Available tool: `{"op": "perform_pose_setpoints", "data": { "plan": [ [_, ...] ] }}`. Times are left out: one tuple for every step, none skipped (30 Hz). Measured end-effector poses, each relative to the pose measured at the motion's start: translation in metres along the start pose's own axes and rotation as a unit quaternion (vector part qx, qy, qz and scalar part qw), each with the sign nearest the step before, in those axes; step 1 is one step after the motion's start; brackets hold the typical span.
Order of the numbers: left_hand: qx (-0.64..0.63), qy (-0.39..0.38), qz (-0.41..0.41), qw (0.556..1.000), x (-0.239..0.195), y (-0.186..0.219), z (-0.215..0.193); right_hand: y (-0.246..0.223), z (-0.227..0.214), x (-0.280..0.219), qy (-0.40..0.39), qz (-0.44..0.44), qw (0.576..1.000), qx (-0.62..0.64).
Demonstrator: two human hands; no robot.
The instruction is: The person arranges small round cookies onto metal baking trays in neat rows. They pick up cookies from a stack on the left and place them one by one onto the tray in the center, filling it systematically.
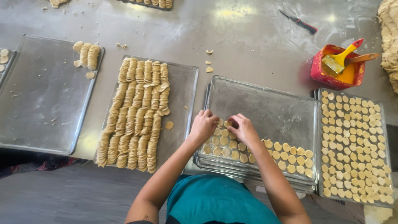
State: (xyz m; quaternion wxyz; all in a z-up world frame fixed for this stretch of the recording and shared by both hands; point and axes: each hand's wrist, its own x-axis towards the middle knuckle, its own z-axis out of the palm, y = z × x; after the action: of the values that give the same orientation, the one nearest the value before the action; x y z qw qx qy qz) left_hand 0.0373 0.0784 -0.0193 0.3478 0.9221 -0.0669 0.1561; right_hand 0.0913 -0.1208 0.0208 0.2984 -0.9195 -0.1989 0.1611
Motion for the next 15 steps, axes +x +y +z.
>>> {"op": "perform_pose_setpoints", "data": {
  "plan": [
    [-0.016,0.010,-0.006,1.000,-0.002,0.001,-0.005,-0.001,-0.001,0.002,-0.014,0.001,1.000,-0.003],
    [-0.031,0.020,-0.012,0.999,-0.005,0.003,-0.012,-0.002,-0.001,0.005,-0.006,-0.019,1.000,-0.021],
    [-0.047,0.030,-0.019,0.998,-0.010,0.006,-0.018,-0.002,-0.002,0.008,0.002,-0.038,0.999,-0.039],
    [-0.061,0.043,-0.033,0.997,-0.015,0.007,-0.027,-0.003,0.000,0.012,0.009,-0.056,0.997,-0.056],
    [-0.075,0.058,-0.046,0.994,-0.019,0.006,-0.037,-0.007,0.005,0.018,0.025,-0.068,0.996,-0.047],
    [-0.089,0.072,-0.058,0.992,-0.024,0.005,-0.048,-0.013,0.013,0.028,0.042,-0.079,0.995,-0.038],
    [-0.092,0.077,-0.086,0.989,-0.031,0.003,-0.059,-0.020,0.024,0.036,0.058,-0.090,0.994,-0.028],
    [-0.095,0.083,-0.113,0.986,-0.038,0.000,-0.070,-0.032,0.042,0.046,0.048,-0.108,0.993,0.007],
    [-0.097,0.090,-0.139,0.981,-0.043,-0.004,-0.082,-0.048,0.061,0.057,0.038,-0.128,0.990,0.042],
    [-0.096,0.108,-0.151,0.978,-0.048,-0.009,-0.092,-0.064,0.080,0.067,0.016,-0.141,0.987,0.072],
    [-0.096,0.125,-0.163,0.974,-0.055,-0.014,-0.101,-0.081,0.098,0.077,-0.006,-0.152,0.983,0.102],
    [-0.095,0.141,-0.176,0.970,-0.062,-0.019,-0.110,-0.096,0.113,0.086,-0.035,-0.162,0.979,0.116],
    [-0.099,0.149,-0.190,0.965,-0.068,-0.024,-0.120,-0.111,0.126,0.094,-0.063,-0.172,0.975,0.129],
    [-0.103,0.158,-0.205,0.961,-0.075,-0.029,-0.129,-0.124,0.137,0.101,-0.053,-0.195,0.975,0.089],
    [-0.107,0.166,-0.218,0.956,-0.080,-0.034,-0.137,-0.137,0.147,0.108,-0.041,-0.216,0.974,0.049]
  ]
}}
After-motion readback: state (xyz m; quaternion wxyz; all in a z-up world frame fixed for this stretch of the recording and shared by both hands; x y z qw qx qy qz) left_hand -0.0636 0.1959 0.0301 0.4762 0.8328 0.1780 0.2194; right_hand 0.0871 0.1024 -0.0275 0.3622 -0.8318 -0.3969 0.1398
